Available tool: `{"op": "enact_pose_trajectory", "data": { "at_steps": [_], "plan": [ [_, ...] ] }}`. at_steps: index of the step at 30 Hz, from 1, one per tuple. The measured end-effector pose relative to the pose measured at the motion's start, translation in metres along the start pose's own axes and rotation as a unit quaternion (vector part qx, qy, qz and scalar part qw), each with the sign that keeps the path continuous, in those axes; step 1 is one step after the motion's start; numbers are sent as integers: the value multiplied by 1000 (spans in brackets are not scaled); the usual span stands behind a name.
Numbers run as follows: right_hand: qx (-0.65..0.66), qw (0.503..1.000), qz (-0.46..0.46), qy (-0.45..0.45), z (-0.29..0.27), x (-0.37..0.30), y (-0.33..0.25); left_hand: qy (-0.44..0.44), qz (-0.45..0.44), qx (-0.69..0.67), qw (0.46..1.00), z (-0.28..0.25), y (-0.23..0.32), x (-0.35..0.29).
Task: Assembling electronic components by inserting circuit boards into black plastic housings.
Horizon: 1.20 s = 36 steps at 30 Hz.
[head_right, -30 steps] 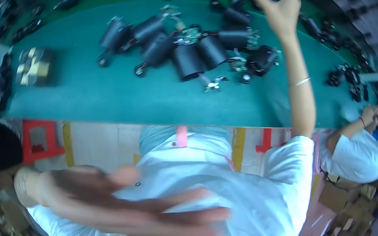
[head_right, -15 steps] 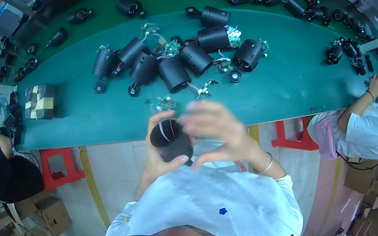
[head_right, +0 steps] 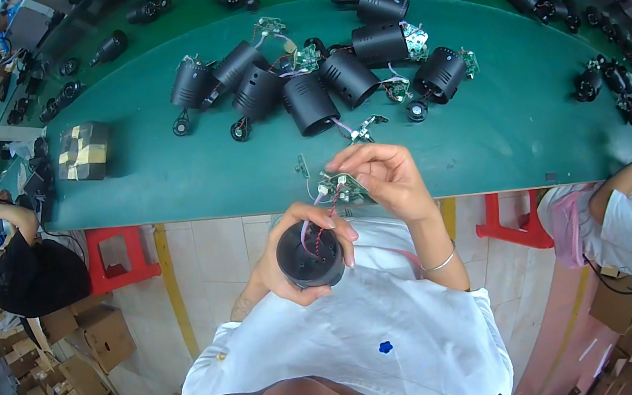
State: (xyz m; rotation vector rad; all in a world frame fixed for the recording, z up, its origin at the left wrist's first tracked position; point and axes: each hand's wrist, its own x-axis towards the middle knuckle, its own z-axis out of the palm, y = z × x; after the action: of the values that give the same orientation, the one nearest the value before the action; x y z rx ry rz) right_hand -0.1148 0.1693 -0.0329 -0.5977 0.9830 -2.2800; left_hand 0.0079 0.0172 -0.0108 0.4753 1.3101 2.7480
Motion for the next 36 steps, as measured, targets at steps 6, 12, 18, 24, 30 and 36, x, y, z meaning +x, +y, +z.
{"op": "enact_pose_trajectory", "data": {
  "at_steps": [6, 12, 18, 24, 30, 36],
  "plan": [
    [7, 1000, 6, -2, -16, -17, -1, -19, -43, 13, 999, -4, 2, 2],
    [-359, 921, -149, -2, 9, -5, -45, -23, -11, 48, 999, -9, 5, 4],
    [-616, 770, -149, -70, 24, 0, -76, 47, -13, 152, 987, -13, 3, -3],
    [-643, 749, -55, -152, 25, 3, -83, -73, -34, 367, 927, -16, 17, 1],
    [-620, 765, 106, -142, 22, 17, -73, -122, -58, 405, 904, -4, 16, 5],
    [-448, 867, 154, -156, -1, 15, -41, -100, -77, 348, 929, -5, 18, 6]
  ]
}}
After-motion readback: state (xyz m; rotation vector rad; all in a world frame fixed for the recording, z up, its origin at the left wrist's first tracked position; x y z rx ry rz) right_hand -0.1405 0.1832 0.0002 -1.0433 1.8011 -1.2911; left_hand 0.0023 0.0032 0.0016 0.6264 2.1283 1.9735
